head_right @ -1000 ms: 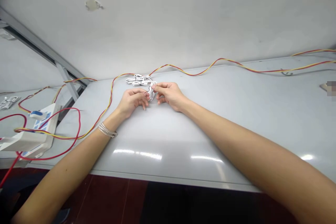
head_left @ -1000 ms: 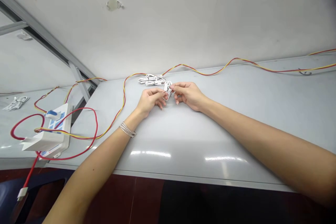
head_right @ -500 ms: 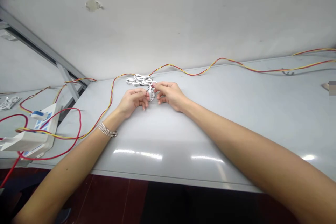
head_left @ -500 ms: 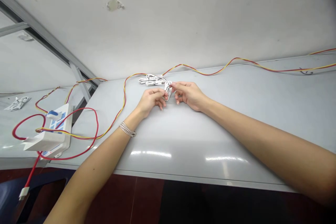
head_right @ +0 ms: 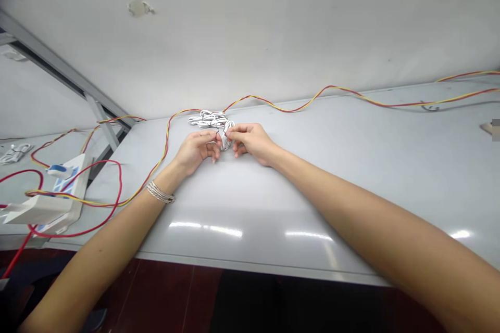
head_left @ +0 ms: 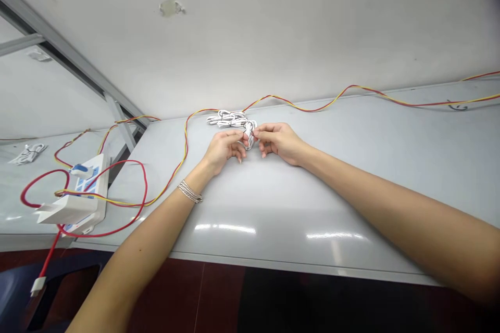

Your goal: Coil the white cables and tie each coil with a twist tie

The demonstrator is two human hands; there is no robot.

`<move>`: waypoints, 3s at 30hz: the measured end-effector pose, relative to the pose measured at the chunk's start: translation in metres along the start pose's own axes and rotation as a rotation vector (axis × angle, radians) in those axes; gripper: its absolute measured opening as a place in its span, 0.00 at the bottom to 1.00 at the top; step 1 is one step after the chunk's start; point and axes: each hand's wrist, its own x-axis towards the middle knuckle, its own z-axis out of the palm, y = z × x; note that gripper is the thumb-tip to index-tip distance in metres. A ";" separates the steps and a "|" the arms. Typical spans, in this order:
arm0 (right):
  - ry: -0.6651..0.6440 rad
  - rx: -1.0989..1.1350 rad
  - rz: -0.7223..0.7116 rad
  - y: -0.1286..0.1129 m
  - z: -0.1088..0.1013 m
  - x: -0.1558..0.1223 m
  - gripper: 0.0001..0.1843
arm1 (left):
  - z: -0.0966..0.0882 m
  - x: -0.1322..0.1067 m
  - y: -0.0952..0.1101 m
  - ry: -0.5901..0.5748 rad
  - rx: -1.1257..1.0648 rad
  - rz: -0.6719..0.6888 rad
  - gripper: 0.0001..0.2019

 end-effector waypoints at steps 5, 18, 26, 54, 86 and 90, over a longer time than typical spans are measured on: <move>-0.030 0.013 -0.012 0.000 -0.002 0.000 0.17 | 0.001 0.000 0.000 0.012 0.006 -0.002 0.10; -0.042 0.002 -0.005 0.001 -0.003 0.002 0.17 | 0.001 0.002 -0.002 0.070 0.015 0.002 0.09; -0.046 0.002 -0.011 0.002 -0.003 0.003 0.17 | 0.003 0.001 -0.001 0.088 -0.001 0.014 0.11; -0.083 -0.007 0.005 0.000 -0.003 0.001 0.15 | -0.005 0.005 -0.007 -0.003 -0.003 0.091 0.14; -0.219 0.006 -0.010 0.000 -0.011 0.001 0.23 | -0.002 0.001 -0.007 -0.117 0.025 0.095 0.18; -0.245 -0.010 -0.013 0.000 -0.012 0.002 0.24 | 0.000 0.000 -0.006 -0.123 0.024 0.094 0.18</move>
